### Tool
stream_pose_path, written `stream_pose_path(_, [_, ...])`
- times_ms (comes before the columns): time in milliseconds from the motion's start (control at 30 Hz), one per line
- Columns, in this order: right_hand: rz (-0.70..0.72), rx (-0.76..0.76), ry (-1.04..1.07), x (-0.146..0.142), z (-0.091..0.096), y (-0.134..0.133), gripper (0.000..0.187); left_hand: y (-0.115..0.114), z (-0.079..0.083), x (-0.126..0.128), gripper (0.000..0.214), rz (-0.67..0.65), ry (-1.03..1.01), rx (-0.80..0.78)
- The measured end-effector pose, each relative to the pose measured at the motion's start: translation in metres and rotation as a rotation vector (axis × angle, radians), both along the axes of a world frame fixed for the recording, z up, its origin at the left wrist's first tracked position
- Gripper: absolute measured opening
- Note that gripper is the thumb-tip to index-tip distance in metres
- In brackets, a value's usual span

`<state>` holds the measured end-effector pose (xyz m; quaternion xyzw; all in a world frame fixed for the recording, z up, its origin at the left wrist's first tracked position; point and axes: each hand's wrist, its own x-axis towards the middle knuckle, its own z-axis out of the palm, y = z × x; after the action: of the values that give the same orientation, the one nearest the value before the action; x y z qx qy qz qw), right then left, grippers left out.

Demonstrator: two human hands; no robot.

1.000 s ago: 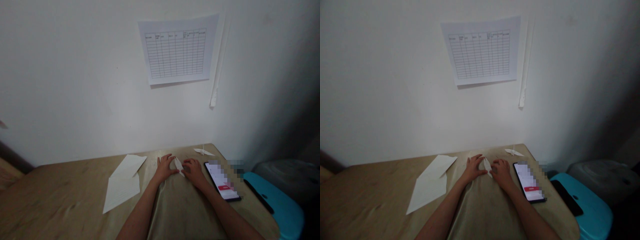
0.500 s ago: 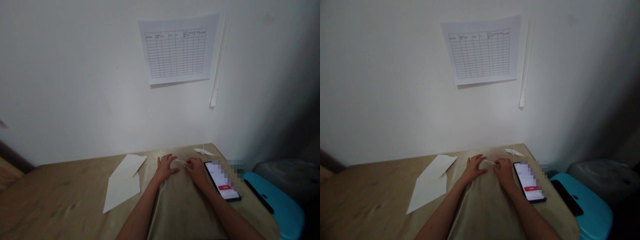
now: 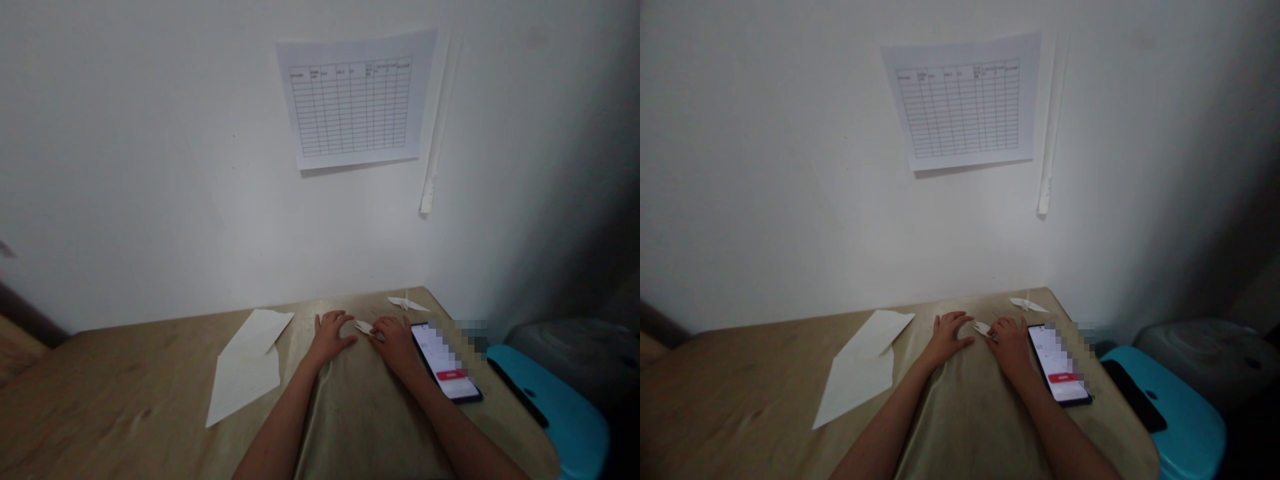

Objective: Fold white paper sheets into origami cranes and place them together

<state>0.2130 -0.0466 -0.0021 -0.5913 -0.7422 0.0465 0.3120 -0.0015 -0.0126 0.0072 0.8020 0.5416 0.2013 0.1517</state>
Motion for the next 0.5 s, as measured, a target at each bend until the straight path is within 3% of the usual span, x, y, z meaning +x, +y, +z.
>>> stream_pose_path(300, [0.012,-0.109,-0.052,-0.003,0.013,-0.008,0.027,-0.001,0.002,0.0,0.016,-0.029,-0.002,0.009])
stream_pose_path(500, [0.009,-0.145,-0.057,0.0,0.012,-0.006,0.036,-0.001,0.003,0.001,0.016,-0.032,0.0,-0.003])
